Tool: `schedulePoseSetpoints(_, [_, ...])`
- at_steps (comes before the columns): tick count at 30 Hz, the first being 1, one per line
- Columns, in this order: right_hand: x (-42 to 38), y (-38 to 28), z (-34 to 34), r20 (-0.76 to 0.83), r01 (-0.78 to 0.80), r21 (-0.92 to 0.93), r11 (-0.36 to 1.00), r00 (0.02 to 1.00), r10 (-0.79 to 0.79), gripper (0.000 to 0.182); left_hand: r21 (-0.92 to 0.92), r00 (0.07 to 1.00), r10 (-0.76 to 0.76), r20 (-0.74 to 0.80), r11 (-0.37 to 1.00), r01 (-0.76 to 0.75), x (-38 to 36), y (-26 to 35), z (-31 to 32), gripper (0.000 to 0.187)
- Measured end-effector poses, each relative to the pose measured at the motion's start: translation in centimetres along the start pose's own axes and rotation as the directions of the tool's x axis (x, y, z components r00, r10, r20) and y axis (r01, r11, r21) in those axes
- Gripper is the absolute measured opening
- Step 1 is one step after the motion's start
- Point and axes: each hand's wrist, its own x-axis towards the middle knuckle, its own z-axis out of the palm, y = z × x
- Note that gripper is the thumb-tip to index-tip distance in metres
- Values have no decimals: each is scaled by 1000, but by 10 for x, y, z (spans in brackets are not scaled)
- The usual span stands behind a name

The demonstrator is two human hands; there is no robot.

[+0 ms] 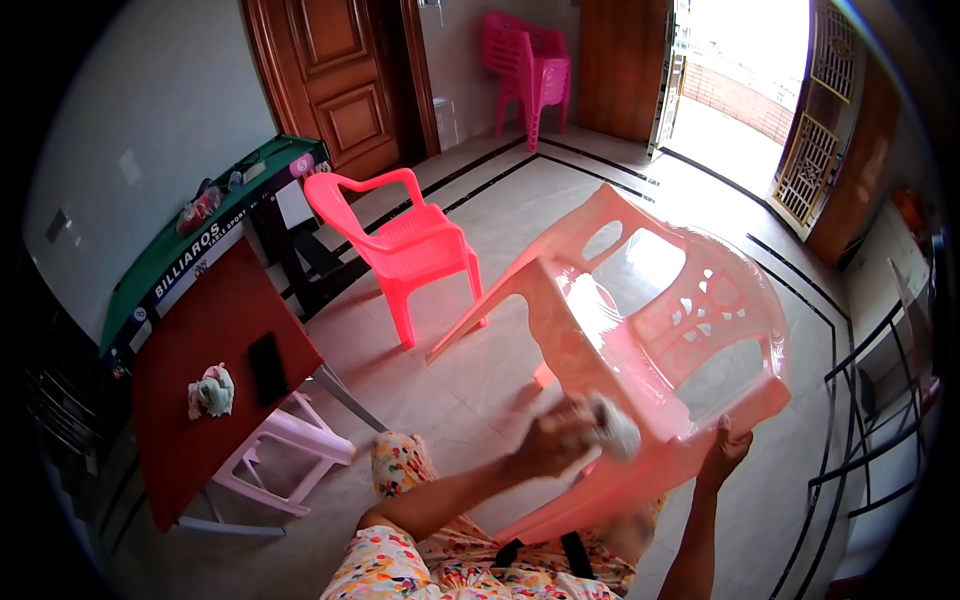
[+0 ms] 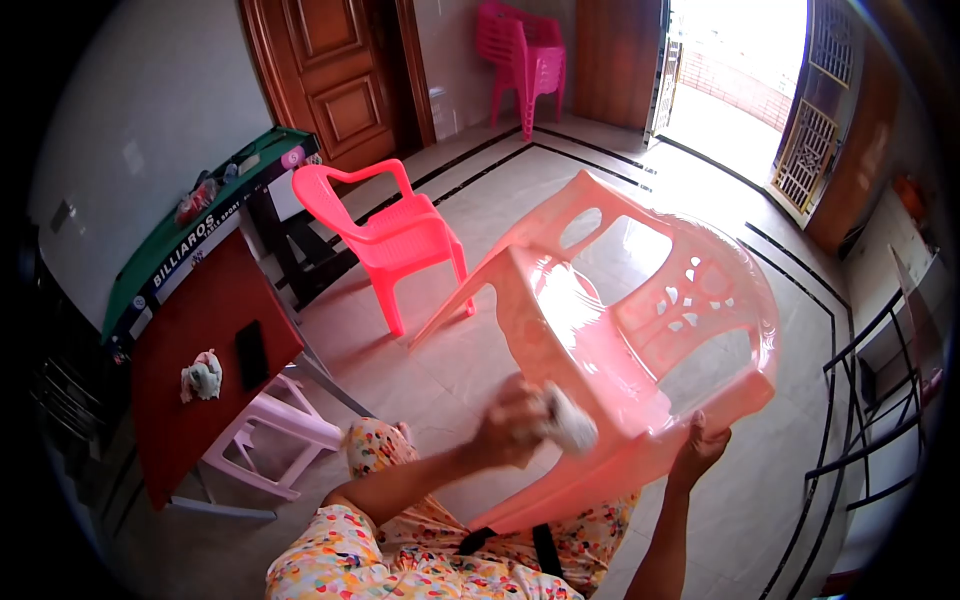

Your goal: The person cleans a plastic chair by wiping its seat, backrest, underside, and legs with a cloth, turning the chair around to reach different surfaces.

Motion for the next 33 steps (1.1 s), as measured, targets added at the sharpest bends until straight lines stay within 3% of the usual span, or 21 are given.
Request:
schedulePoseSetpoints(1, [-2, -1, 2, -13, 10, 36, 999, 1000, -10, 30, 41, 996, -60, -60, 997, 63, 5, -23, -10, 30])
schedulePoseSetpoints(2, [-4, 0, 2, -17, 5, 39, 999, 1000, -4, 30, -182, 922, -353, -162, 929, 324, 13, -36, -19, 26])
schedulePoseSetpoints(3, [-6, 2, 0, -8, 3, 65, 998, 1000, -2, 30, -454, 753, -610, -247, 760, 466, 22, -49, -27, 22])
schedulePoseSetpoints(4, [-7, 3, -1, 0, 2, 91, 996, 1000, -2, 29, -393, 694, -621, -366, 778, 490, 50, -52, -47, 21])
schedulePoseSetpoints(6, [-11, 3, -2, -9, 12, 50, 999, 1000, -11, 29, -207, 682, -541, -491, 834, 512, 72, -93, -68, 23])
schedulePoseSetpoints(8, [-13, 1, -3, -17, 27, 6, 1000, 999, -27, 29, -167, 667, -458, -588, 875, 454, 80, -142, -75, 26])
schedulePoseSetpoints(10, [-16, -2, -3, -12, 26, -64, 998, 1000, -26, 29, -163, 683, -430, -591, 892, 421, 93, -161, -76, 26])
schedulePoseSetpoints(12, [-19, -5, -3, -21, 32, -76, 997, 999, -33, 29, -224, 740, -470, -481, 882, 415, 104, -166, -73, 24])
schedulePoseSetpoints(14, [-23, -9, -2, -24, 35, -92, 995, 999, -38, 30, -174, 761, -473, -445, 879, 445, 75, -240, -61, 22])
schedulePoseSetpoints(16, [-29, -14, 0, -17, 6, -13, 1000, 1000, -6, 29, -40, 625, -674, -393, 692, 721, 44, -300, -40, 21])
schedulePoseSetpoints(17, [-30, -14, 1, -18, 4, -15, 1000, 1000, -4, 29, 291, 679, -627, -381, 616, 732, 62, -250, -43, 21])
schedulePoseSetpoints(21, [-35, -18, 3, -24, 20, 28, 999, 1000, -20, 28, 201, 698, -617, -364, 680, 705, 53, -229, -41, 17])
schedulePoseSetpoints(23, [-34, -21, 4, -45, 38, -12, 999, 998, -38, 28, 192, 830, -525, -186, 809, 555, 55, -192, -39, 22])
schedulePoseSetpoints(24, [-32, -19, 2, -33, 32, -29, 999, 999, -33, 27, 190, 825, -538, -171, 804, 563, 53, -174, -36, 22])
schedulePoseSetpoints(27, [-27, -18, 1, -16, 0, -20, 1000, 1000, 0, 25, 343, 937, -307, -166, 873, 347, 35, -131, -23, 39])
schedulePoseSetpoints(33, [-23, -21, 3, -8, -7, 84, 996, 1000, 8, 22, 361, 963, -268, -16, 897, 255, -5, -33, 21, 28])
